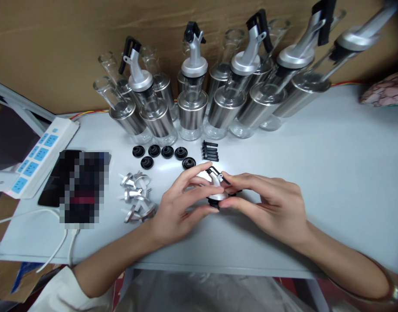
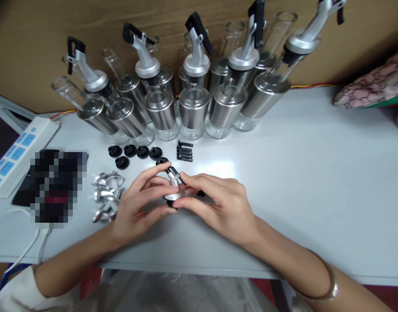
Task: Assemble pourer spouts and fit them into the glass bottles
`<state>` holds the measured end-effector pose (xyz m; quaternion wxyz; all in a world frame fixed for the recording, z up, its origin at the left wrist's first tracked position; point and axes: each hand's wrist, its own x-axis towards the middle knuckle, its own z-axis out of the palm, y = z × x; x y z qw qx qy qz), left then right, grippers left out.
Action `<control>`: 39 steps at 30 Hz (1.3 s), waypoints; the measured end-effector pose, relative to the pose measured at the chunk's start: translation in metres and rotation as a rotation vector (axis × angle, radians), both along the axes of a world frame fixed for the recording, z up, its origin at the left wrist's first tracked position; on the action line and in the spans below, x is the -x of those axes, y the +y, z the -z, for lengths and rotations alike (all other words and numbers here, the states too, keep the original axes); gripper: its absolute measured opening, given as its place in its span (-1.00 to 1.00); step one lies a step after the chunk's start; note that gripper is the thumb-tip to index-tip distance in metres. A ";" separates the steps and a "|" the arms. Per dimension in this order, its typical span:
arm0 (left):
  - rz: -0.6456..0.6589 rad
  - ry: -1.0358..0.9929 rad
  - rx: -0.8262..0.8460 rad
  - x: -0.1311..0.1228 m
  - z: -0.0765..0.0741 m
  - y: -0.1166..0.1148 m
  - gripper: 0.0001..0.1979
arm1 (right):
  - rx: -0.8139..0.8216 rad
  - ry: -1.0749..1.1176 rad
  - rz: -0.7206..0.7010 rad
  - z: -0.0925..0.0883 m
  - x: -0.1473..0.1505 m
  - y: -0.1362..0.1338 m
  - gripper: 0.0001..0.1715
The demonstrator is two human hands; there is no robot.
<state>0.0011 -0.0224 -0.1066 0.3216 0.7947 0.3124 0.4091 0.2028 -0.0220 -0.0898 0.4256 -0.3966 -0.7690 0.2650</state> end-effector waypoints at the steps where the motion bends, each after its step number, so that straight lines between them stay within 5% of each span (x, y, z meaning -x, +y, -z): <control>1: -0.002 -0.001 -0.002 0.000 0.000 0.000 -0.73 | -0.007 -0.003 -0.002 0.000 0.000 0.000 -0.60; 6: -0.001 -0.021 0.008 -0.001 0.000 -0.001 -0.73 | -0.014 -0.023 0.000 -0.001 -0.001 0.000 -0.71; 9: 0.009 -0.032 0.033 -0.002 -0.001 -0.001 -0.70 | 0.002 -0.024 -0.004 -0.001 -0.002 0.000 -0.96; 22: -0.077 -0.015 0.012 -0.002 0.000 0.001 -0.73 | 0.139 -0.062 -0.035 -0.001 0.001 0.004 -0.79; 28: -0.152 -0.273 0.185 -0.005 0.010 -0.001 -0.44 | 0.306 -0.006 -0.073 0.004 0.001 0.002 -0.73; 32: -0.154 -0.265 0.225 -0.007 0.012 -0.002 -0.35 | 0.526 0.166 -0.079 0.004 0.004 0.003 -0.77; 39: -0.188 -0.360 0.393 -0.006 0.001 -0.001 -0.66 | 0.655 0.329 -0.143 -0.002 0.002 0.005 -0.77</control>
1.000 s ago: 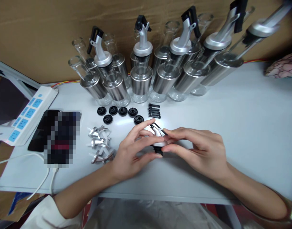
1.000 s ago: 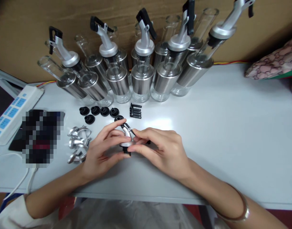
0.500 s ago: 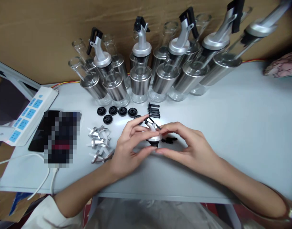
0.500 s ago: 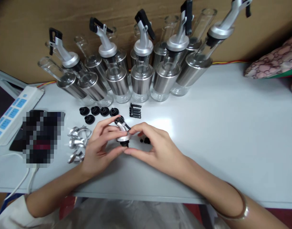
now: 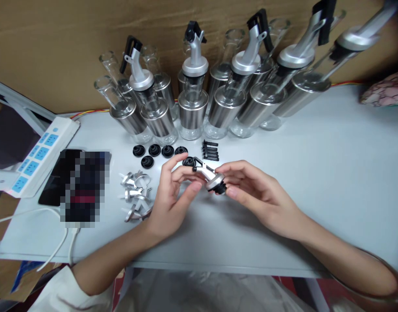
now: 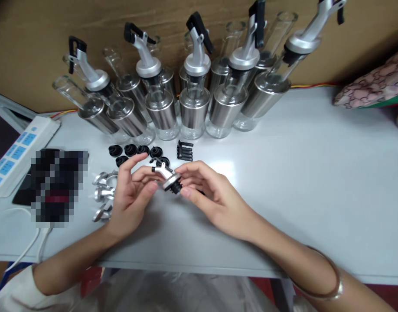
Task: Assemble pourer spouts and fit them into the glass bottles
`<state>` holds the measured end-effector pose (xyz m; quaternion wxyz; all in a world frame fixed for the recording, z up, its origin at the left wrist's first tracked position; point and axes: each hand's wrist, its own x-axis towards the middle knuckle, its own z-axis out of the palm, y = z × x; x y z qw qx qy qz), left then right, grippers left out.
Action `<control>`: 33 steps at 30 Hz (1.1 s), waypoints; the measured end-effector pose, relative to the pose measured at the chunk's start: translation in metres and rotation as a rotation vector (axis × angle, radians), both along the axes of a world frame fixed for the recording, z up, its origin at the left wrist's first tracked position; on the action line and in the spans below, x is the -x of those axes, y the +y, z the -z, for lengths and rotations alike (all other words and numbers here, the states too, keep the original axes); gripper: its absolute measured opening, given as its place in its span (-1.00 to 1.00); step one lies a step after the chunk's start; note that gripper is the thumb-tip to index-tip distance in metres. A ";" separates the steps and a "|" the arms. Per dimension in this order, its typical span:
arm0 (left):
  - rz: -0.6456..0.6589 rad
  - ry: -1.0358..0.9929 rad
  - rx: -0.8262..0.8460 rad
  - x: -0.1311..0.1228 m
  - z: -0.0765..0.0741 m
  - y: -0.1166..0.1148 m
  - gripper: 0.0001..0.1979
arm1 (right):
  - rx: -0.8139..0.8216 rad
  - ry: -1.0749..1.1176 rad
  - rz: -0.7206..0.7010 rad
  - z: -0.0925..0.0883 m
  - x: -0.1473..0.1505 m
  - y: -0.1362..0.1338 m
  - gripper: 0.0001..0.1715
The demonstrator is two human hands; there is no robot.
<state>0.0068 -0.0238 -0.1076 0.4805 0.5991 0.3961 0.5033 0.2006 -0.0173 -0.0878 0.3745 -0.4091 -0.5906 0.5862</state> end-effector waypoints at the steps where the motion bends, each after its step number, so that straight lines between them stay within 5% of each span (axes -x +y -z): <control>1: -0.015 0.011 0.043 0.001 -0.001 0.001 -0.68 | 0.007 0.007 -0.026 -0.001 -0.001 0.000 -0.78; 6: -0.154 0.071 0.100 0.003 -0.003 0.004 -0.87 | -0.020 -0.006 -0.087 -0.001 -0.003 -0.001 -0.79; 14: -0.059 0.012 0.077 0.000 -0.001 0.002 -0.89 | -0.146 -0.035 -0.176 -0.001 -0.005 -0.001 -0.58; 24: -0.041 -0.004 -0.077 0.000 0.003 -0.004 -0.80 | -0.145 -0.111 -0.209 -0.002 -0.002 0.001 -0.79; 33: -0.014 0.061 -0.098 0.002 0.005 -0.005 -0.70 | -0.287 -0.116 -0.187 -0.002 -0.005 -0.007 -0.74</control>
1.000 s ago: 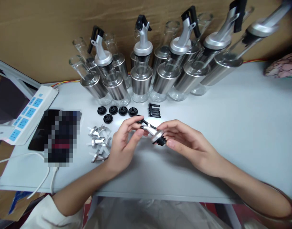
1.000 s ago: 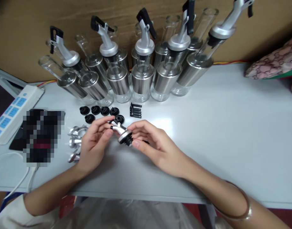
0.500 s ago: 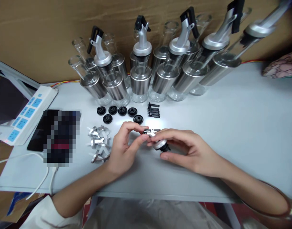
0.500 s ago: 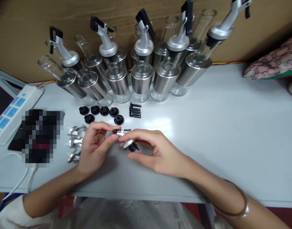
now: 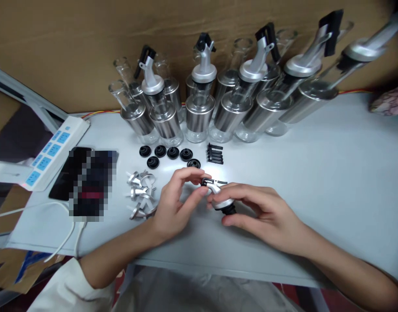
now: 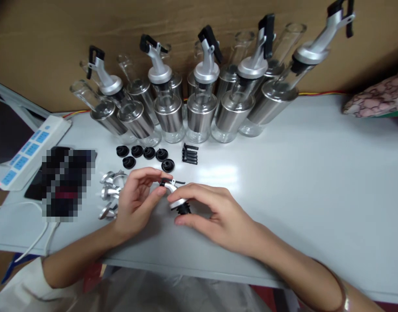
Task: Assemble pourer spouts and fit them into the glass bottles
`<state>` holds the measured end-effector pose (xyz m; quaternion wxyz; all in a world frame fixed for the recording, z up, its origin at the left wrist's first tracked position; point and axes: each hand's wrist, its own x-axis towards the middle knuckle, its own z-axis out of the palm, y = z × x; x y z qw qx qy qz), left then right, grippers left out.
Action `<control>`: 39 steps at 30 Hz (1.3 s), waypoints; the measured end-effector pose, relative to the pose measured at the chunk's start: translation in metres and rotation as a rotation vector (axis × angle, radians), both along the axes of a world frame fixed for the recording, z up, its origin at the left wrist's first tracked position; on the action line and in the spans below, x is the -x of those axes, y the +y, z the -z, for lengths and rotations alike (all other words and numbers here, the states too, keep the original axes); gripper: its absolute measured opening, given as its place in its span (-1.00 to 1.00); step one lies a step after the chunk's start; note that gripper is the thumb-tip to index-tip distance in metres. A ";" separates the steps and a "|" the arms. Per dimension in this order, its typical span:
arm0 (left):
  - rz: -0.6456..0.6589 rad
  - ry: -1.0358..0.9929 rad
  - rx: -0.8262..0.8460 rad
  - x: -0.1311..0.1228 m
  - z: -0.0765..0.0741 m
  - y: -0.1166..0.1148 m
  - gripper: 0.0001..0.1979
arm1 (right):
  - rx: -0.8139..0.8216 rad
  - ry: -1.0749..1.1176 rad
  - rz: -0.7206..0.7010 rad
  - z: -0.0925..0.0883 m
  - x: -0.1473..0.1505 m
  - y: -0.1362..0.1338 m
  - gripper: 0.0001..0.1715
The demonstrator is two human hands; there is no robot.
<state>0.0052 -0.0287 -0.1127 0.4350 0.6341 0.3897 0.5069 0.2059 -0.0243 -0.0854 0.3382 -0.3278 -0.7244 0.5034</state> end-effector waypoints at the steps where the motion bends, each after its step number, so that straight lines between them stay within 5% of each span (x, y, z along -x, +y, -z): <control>1: 0.000 0.023 0.009 0.001 0.000 0.000 -0.70 | -0.001 -0.002 0.012 0.000 0.000 0.000 -0.73; 10: -0.024 0.019 -0.004 0.001 0.003 0.001 -0.81 | 0.033 -0.007 0.160 0.005 0.003 -0.002 -0.55; 21: -0.015 -0.069 0.068 -0.002 -0.003 0.003 -0.97 | 0.008 -0.163 0.123 0.002 0.007 0.000 -0.40; 28: -0.060 -0.040 0.166 -0.001 -0.005 0.002 -0.94 | -0.161 -0.191 0.116 -0.006 0.008 0.000 -0.76; 33: -0.042 0.117 0.159 0.001 -0.023 -0.002 -0.95 | -0.202 -0.182 0.134 -0.008 0.009 0.000 -0.81; 36: -0.062 0.255 0.034 0.008 -0.038 0.005 -0.99 | -0.257 -0.159 0.206 -0.007 0.007 0.001 -0.82; 39: -0.323 0.242 -0.230 0.026 -0.051 0.029 -0.87 | -0.322 -0.128 0.292 -0.006 0.005 0.002 -0.84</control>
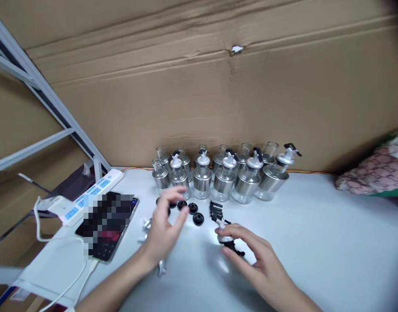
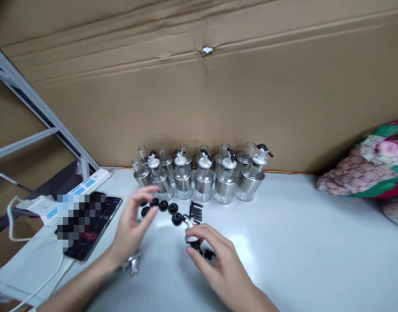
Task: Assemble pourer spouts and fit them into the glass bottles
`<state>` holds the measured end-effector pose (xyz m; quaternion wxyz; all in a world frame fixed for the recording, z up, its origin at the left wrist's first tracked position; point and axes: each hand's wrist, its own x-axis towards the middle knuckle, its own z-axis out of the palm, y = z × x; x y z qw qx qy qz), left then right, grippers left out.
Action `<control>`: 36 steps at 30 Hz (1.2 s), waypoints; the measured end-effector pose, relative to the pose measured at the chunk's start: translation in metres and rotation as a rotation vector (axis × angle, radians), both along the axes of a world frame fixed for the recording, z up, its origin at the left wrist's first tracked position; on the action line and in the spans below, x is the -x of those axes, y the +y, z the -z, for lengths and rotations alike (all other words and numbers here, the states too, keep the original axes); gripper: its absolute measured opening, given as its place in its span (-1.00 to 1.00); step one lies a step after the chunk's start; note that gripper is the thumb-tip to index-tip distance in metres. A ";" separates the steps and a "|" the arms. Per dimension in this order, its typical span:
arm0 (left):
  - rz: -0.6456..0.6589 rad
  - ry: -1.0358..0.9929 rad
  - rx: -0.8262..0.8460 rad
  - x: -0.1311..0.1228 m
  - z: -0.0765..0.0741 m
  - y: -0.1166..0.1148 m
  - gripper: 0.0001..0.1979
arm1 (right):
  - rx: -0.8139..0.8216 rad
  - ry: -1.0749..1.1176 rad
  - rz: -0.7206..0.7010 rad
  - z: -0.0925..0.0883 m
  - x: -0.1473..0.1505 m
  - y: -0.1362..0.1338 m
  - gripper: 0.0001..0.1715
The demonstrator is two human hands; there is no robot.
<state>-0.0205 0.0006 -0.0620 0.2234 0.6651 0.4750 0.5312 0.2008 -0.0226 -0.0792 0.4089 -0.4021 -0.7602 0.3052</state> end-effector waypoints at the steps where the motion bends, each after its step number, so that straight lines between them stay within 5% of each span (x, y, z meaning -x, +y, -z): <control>1: -0.121 -0.038 -0.085 0.008 -0.004 0.012 -0.80 | -0.013 0.008 0.014 0.000 0.000 0.000 -0.84; 4: -0.381 -0.072 -0.078 0.035 -0.011 0.050 -0.52 | -0.026 0.029 0.029 0.002 -0.001 -0.001 -0.84; 10: -0.293 -0.006 0.118 0.064 -0.001 0.096 -0.70 | -0.019 0.080 0.032 0.005 0.001 -0.001 -0.81; 16: -0.280 -0.058 0.028 0.064 0.001 0.089 -0.81 | -0.109 0.135 0.126 0.012 -0.001 0.002 -0.80; 22: -0.346 -0.195 -0.221 0.050 -0.023 0.051 -0.69 | -0.159 0.189 0.147 0.025 -0.004 0.005 -0.62; 25: -0.127 -0.326 -0.250 0.030 -0.037 0.025 -0.72 | -0.184 0.195 0.144 0.026 -0.005 0.005 -0.56; 28: 0.148 -0.460 0.073 0.004 -0.039 0.000 -0.73 | -0.227 0.179 0.167 0.025 -0.004 0.004 -0.56; 32: 0.411 -0.572 0.517 -0.023 -0.022 -0.024 -0.68 | -0.203 0.230 0.158 0.023 -0.004 0.002 -0.50; 36: 0.556 -0.624 0.733 -0.037 -0.003 -0.035 -0.65 | -0.169 0.291 0.200 0.019 -0.005 0.003 -0.49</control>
